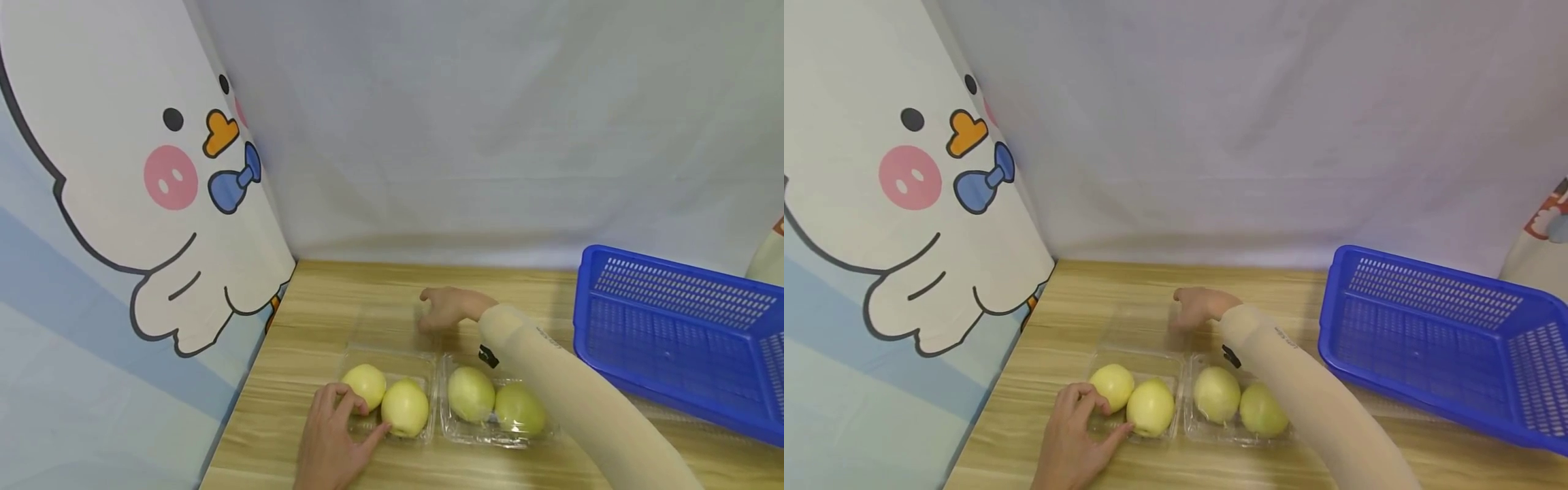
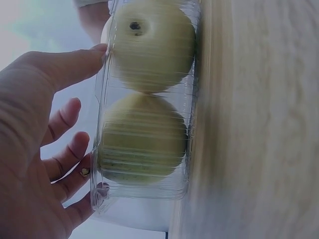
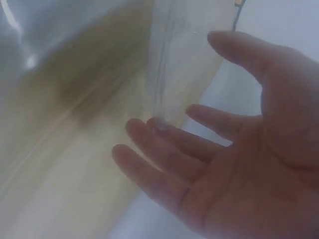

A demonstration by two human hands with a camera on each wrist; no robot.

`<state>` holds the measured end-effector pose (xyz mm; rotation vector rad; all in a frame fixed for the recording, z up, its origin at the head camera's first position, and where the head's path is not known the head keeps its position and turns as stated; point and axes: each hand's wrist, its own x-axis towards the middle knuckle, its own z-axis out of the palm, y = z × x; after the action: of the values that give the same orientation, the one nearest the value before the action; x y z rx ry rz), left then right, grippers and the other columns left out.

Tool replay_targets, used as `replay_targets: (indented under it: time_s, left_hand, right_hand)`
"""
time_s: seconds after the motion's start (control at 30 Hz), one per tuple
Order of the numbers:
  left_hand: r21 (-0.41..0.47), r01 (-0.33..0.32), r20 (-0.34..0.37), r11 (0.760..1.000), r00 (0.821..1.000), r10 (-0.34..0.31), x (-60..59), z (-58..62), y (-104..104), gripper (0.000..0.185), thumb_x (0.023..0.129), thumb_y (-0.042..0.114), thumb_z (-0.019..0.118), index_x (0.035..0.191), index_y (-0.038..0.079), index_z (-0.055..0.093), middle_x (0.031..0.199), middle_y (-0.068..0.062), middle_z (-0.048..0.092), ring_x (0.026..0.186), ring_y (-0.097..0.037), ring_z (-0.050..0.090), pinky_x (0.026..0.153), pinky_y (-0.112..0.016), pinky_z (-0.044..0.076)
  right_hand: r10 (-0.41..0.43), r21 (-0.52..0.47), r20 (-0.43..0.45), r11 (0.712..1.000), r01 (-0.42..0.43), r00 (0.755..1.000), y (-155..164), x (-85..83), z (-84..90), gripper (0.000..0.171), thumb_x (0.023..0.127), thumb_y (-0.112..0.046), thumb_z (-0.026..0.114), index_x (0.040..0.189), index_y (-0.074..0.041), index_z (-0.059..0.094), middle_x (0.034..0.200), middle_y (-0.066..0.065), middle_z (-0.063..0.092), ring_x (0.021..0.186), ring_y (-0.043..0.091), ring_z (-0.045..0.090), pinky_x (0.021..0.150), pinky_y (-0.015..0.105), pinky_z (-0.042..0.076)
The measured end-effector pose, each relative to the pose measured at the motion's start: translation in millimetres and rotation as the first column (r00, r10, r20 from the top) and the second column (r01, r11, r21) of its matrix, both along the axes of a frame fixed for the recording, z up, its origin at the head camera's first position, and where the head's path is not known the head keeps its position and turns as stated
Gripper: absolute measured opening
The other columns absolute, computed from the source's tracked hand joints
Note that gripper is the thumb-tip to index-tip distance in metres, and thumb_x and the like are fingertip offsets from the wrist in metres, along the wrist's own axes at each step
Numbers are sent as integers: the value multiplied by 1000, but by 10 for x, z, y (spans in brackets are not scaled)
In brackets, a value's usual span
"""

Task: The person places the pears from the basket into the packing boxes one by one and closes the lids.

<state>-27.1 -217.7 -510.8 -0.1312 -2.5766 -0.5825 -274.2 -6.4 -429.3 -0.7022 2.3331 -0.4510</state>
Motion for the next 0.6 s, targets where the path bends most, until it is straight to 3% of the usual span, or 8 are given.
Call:
replay_targets:
  time_s: [0.13,0.23,0.47,0.6]
  left_hand:
    - [-4,-6,6,1000,1000,6,-5,6,5,51,64,42,102,88,20,62,102,4,53,99,-13,55,85,-39,59]
    - [-7,-6,4,1000,1000,6,-15,23,8,53,64,42,102,91,21,62,101,4,53,99,-14,56,85,-40,59]
    - [13,1,20,1000,1000,-1,-15,31,30,48,67,38,101,95,21,65,105,4,56,102,-14,57,87,-41,58]
    - [83,-10,26,996,1000,8,-4,11,34,39,72,32,99,93,21,68,110,2,60,106,-16,59,87,-44,60]
  right_hand:
    - [-20,-89,-42,996,16,999,59,-13,121,76,106,-41,59,165,-2,31,163,26,45,150,42,47,121,60,43]
    - [-9,-166,-133,986,-13,991,106,21,268,74,106,-38,59,163,1,34,157,28,50,144,44,53,118,59,47]
    - [-44,-313,-322,948,-63,946,252,286,579,59,104,-36,64,153,-5,52,127,16,71,115,31,70,99,49,59]
    - [-10,-383,-411,909,-162,912,326,481,648,45,104,-31,66,141,-5,64,108,6,76,99,20,72,86,39,61]
